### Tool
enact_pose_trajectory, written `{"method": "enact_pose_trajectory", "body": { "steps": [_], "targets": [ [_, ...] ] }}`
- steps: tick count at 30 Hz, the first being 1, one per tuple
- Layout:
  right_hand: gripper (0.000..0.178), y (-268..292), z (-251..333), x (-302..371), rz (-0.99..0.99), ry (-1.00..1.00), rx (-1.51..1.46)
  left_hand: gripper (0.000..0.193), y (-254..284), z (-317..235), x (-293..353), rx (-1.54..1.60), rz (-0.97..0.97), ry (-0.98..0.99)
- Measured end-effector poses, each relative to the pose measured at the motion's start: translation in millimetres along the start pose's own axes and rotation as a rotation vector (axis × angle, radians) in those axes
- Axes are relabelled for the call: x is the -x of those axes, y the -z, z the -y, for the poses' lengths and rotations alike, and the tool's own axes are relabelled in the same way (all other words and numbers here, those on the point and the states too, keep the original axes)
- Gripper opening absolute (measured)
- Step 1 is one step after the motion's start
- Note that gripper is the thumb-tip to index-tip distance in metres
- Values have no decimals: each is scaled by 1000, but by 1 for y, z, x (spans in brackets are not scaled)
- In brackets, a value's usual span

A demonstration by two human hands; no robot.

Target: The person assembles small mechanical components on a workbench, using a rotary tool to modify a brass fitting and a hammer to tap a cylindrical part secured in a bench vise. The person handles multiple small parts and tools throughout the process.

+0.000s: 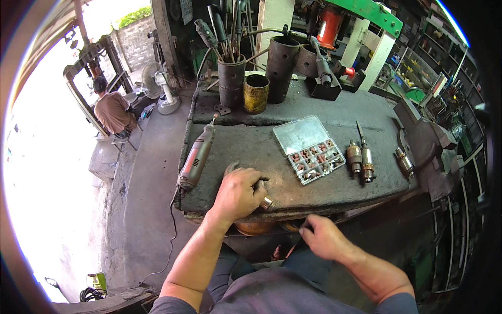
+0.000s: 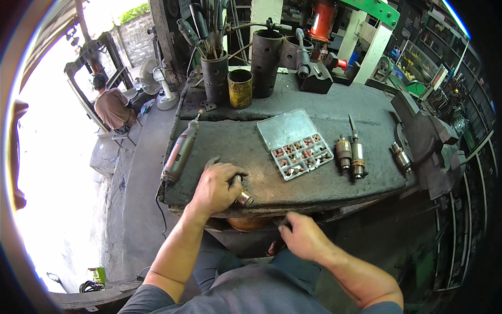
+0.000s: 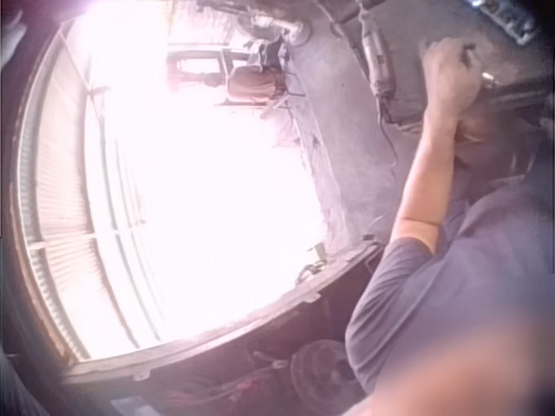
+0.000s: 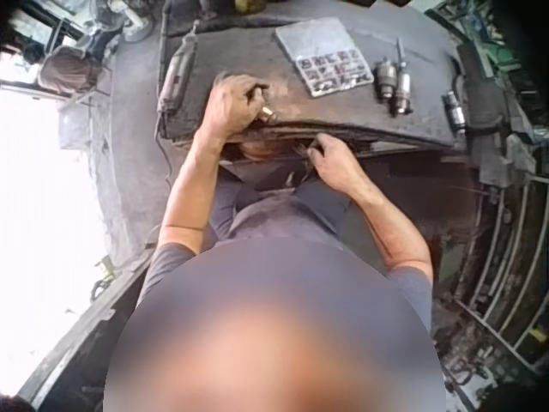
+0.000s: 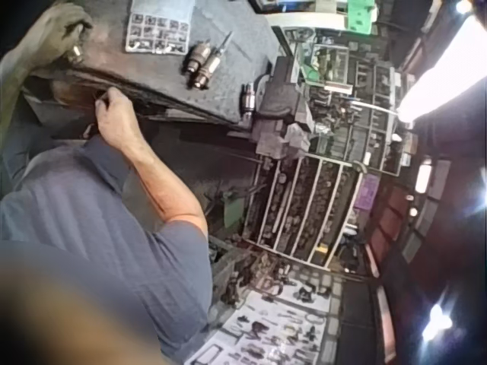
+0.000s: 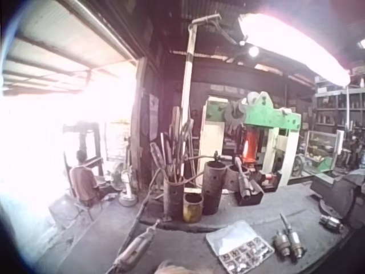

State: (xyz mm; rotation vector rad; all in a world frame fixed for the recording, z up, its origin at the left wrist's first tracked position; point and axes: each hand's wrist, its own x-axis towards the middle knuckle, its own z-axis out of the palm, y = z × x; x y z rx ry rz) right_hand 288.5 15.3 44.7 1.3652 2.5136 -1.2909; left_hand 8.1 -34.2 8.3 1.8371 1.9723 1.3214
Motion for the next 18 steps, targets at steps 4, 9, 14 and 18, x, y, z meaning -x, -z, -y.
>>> {"method": "enact_pose_trajectory", "body": {
  "steps": [4, 9, 14, 18],
  "targets": [
    [22, -44, -58, 28, 44, -56, -56, 22, -7, -5, -6, -58, -48, 48],
    [26, -98, -155, 34, 126, -251, -147, 20, -10, -10, -6, -117, -66, 85],
    [21, -132, -247, 40, 136, -403, -465, 18, -17, -5, -5, -93, -70, 107],
    [16, -135, -276, 37, 198, -377, -692, 19, -19, -4, -3, -105, -111, 130]
  ]
}}
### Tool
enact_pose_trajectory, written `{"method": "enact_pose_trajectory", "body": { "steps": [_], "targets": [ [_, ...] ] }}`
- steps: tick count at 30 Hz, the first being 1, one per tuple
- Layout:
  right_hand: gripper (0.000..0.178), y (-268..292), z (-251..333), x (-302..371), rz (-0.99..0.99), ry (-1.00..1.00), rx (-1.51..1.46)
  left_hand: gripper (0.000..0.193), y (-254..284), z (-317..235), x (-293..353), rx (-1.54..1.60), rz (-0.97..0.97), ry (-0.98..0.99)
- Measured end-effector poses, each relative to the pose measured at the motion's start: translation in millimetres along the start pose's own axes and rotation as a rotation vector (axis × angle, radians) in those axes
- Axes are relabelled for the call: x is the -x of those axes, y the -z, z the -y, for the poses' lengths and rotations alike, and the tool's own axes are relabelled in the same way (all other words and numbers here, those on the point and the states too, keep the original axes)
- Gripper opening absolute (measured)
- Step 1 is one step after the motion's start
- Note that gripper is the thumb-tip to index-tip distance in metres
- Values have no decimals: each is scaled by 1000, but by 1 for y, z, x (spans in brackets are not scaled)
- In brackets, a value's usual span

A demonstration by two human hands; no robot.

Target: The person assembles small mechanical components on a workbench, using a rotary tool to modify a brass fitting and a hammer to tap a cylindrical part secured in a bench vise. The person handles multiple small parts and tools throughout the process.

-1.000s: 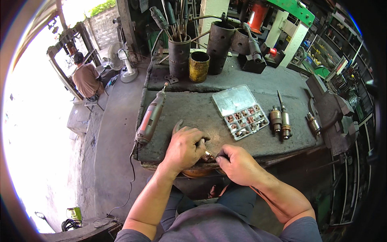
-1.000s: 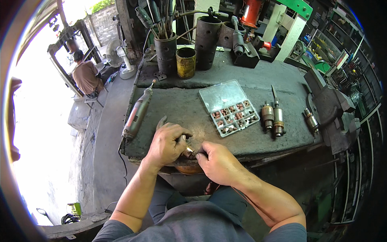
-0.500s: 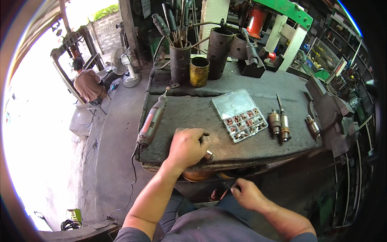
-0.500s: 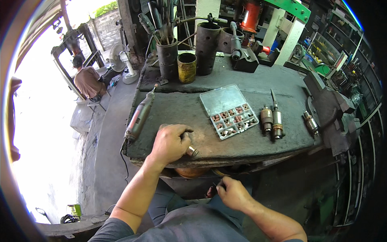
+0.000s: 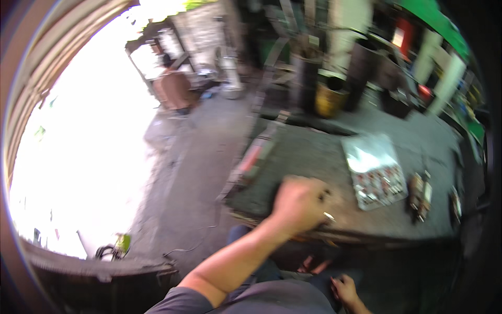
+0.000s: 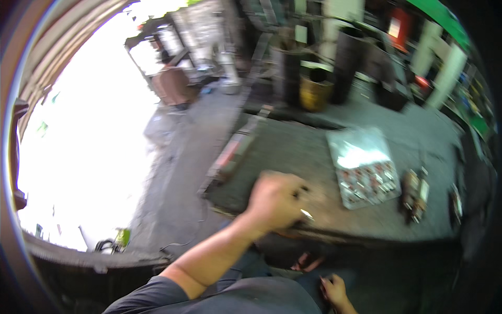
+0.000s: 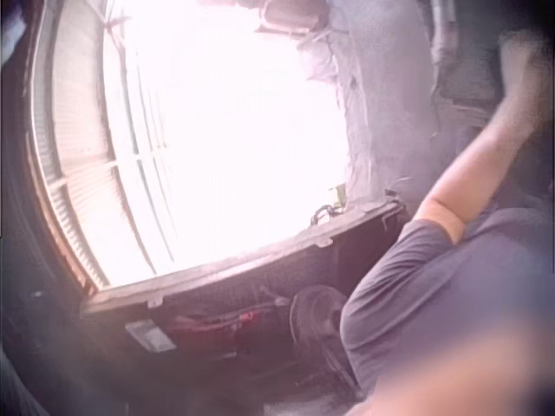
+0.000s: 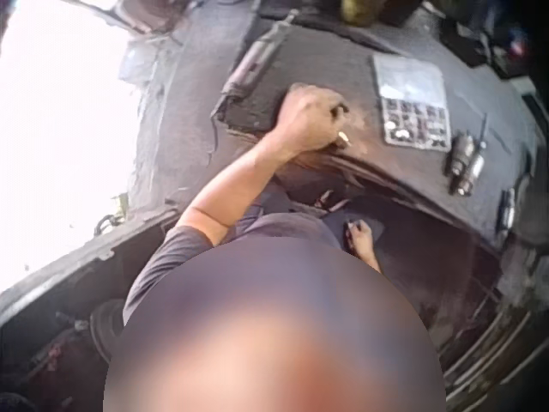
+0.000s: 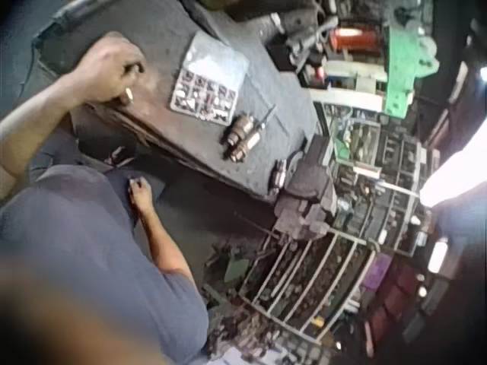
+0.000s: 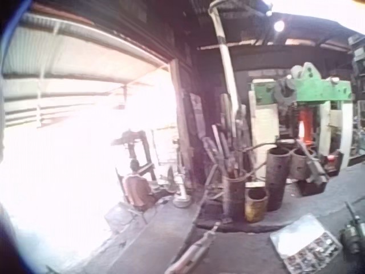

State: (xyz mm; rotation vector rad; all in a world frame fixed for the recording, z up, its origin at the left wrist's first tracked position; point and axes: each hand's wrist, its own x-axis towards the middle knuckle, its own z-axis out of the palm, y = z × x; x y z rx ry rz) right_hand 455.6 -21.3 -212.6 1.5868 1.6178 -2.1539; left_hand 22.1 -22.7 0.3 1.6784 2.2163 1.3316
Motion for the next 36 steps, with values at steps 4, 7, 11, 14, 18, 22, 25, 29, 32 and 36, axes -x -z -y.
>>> {"method": "enact_pose_trajectory", "body": {
  "steps": [4, 7, 11, 14, 18, 22, 25, 29, 32, 36],
  "targets": [
    [25, 8, 2, -10, 10, -105, 48, 19, -1, 1, -1, -58, 43, 10],
    [21, 8, 6, -19, 24, -156, 2, 18, -1, 2, -2, -29, 93, 49],
    [20, 6, 13, -17, 50, -130, -13, 24, -1, -2, -2, -25, 39, 31],
    [17, 0, 25, -10, -30, -212, -41, 16, -1, 0, -3, -91, 41, 18],
    [13, -4, 42, -3, -19, -239, -16, 12, -3, 0, -5, -65, 16, -15],
    [12, -8, 50, 0, -15, -253, -107, 15, 0, -5, -6, -38, 36, 1],
    [11, -8, 48, -1, -26, -238, -125, 14, 0, -8, -7, -41, 27, 0],
    [14, -11, 41, 2, -54, -192, -99, 16, -1, -8, -11, 13, -36, -64],
    [17, -23, 50, 9, -112, -107, 244, 20, 4, -5, -13, 80, 15, -116],
    [23, -54, 108, 31, -177, 149, 398, 26, 15, -1, -13, 203, 140, 20]
  ]
}}
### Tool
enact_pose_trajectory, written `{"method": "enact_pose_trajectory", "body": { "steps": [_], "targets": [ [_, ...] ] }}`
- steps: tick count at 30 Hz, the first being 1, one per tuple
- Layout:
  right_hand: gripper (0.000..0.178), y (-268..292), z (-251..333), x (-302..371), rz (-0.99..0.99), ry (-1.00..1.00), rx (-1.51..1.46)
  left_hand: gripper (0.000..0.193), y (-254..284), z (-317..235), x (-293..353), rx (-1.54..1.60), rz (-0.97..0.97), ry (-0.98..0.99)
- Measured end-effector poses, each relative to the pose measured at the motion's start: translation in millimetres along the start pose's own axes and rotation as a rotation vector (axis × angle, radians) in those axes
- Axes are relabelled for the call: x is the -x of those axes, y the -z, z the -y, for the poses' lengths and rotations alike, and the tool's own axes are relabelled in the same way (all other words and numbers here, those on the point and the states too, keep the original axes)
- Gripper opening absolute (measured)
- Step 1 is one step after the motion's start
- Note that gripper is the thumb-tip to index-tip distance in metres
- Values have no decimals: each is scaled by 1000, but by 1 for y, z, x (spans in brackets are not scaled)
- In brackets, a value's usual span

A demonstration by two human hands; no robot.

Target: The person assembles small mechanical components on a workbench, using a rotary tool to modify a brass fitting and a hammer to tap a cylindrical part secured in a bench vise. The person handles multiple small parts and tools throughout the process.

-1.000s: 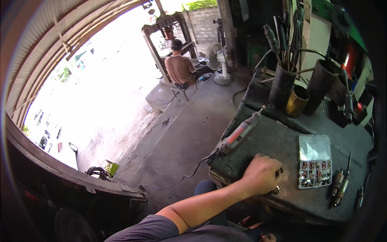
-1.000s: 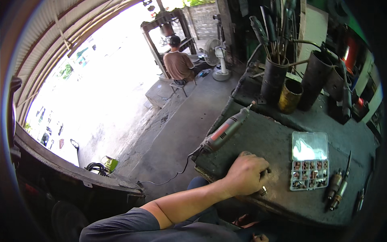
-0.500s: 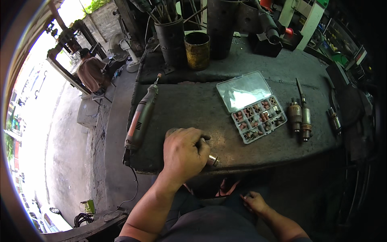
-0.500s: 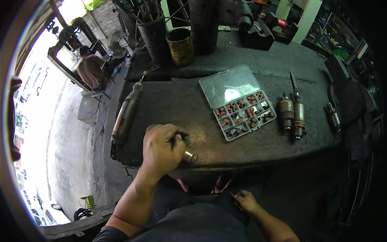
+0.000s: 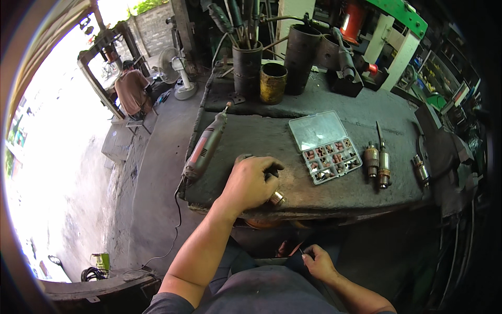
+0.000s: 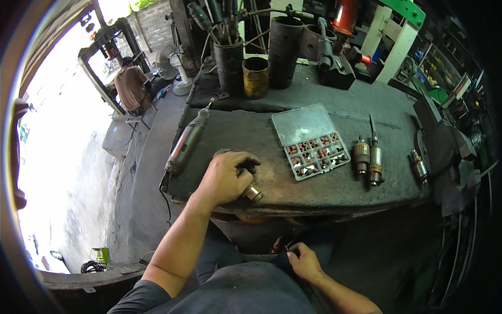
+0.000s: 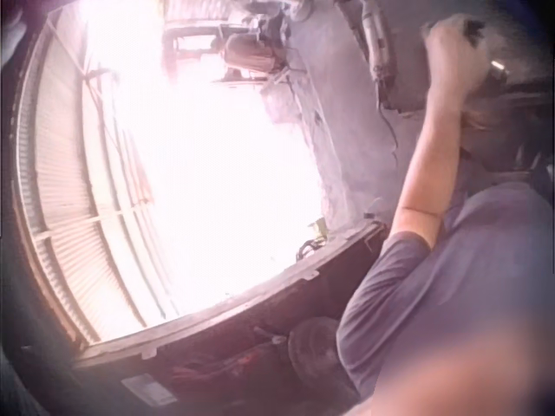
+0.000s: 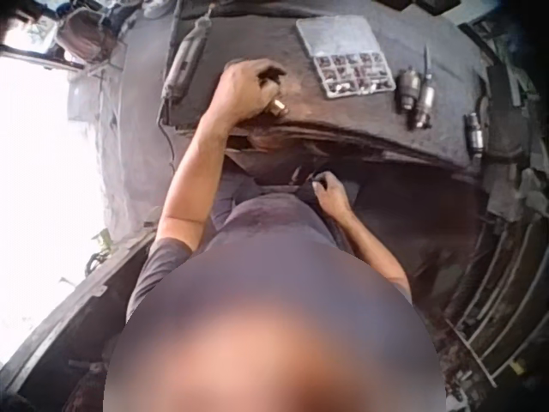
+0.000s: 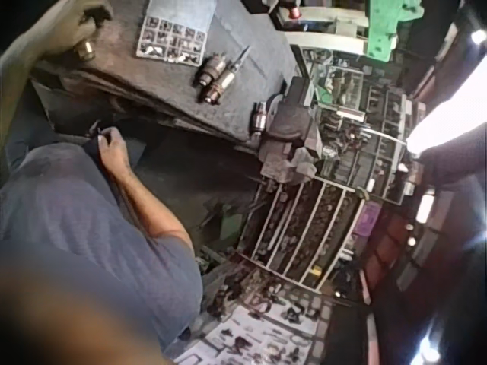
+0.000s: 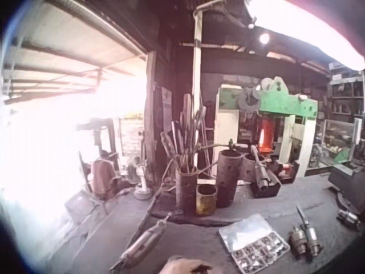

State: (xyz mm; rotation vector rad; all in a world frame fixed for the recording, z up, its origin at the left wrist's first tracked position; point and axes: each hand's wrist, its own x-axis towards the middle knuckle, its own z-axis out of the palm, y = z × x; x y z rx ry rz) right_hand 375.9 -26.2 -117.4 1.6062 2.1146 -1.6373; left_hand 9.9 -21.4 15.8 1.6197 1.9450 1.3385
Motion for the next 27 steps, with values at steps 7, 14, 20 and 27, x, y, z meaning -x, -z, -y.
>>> {"method": "enact_pose_trajectory", "body": {
  "steps": [7, 14, 20, 27],
  "targets": [
    [14, 30, 174, 28, 21, 434, -99, 19, -5, 3, 5, -129, -77, -70],
    [15, 44, 233, 0, 17, 324, -91, 15, -7, 9, 11, -63, -134, -153],
    [15, 45, 238, -8, 85, 304, -102, 14, -6, 11, 10, -72, -122, -160],
    [11, 42, 248, -10, 33, 413, -20, 12, -7, 12, 10, -92, -124, -165]
  ]
}}
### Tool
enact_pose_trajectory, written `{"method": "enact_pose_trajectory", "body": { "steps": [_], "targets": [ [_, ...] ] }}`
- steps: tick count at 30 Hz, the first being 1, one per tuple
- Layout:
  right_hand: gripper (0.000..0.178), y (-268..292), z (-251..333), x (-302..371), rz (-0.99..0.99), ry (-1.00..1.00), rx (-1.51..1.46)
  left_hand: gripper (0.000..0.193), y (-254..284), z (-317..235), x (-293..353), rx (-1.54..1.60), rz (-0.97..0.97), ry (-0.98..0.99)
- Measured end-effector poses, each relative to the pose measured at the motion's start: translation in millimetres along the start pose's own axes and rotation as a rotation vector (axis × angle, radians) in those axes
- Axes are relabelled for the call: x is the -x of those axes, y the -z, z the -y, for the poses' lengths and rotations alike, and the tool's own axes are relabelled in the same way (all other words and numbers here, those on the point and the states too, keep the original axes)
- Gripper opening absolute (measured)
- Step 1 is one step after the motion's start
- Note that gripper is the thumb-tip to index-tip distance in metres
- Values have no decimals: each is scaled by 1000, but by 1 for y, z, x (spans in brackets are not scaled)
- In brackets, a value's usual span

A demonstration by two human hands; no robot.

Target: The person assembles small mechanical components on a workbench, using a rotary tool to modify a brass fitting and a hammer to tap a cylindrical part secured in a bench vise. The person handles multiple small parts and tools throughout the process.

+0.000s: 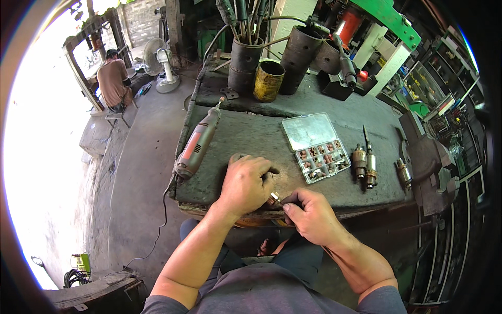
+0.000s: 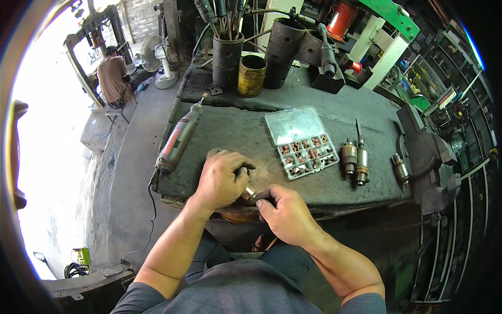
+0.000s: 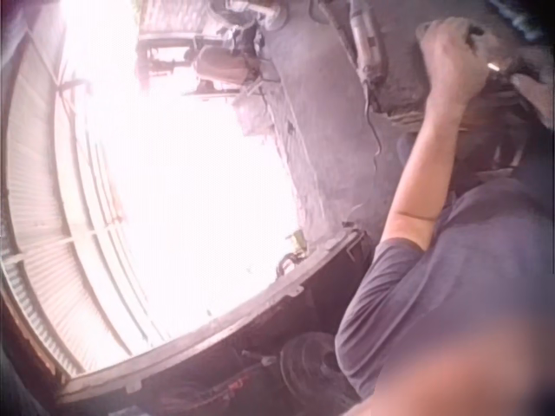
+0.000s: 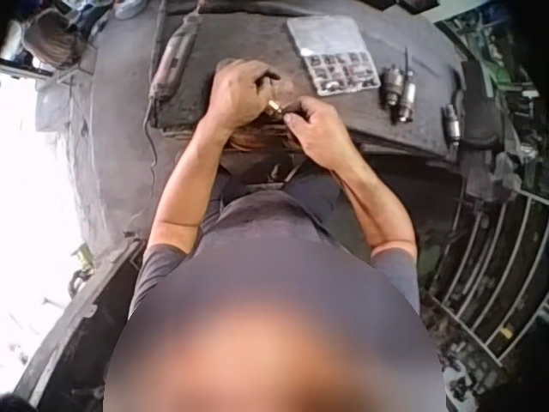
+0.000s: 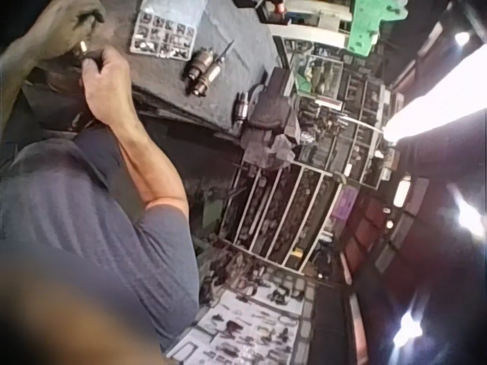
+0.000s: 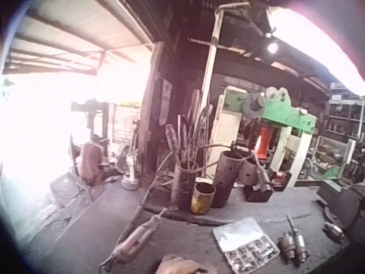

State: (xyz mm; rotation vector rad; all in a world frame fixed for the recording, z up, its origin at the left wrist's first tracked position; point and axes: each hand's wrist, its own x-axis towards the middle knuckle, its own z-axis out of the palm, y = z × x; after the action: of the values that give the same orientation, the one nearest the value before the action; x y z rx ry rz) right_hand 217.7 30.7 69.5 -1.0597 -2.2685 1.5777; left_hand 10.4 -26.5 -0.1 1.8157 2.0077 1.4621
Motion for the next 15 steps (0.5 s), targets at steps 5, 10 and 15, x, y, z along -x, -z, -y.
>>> {"method": "enact_pose_trajectory", "body": {
  "steps": [5, 10, 15],
  "targets": [
    [15, 2, 6, -4, 20, -50, 50, 12, -1, 1, 0, -1, 1, -3],
    [20, 1, 6, -7, 29, -15, 23, 14, -2, -1, -2, 36, -3, 10],
    [21, 3, 4, -6, 12, -2, 76, 15, -1, -3, -3, 8, -2, 10]
  ]
}}
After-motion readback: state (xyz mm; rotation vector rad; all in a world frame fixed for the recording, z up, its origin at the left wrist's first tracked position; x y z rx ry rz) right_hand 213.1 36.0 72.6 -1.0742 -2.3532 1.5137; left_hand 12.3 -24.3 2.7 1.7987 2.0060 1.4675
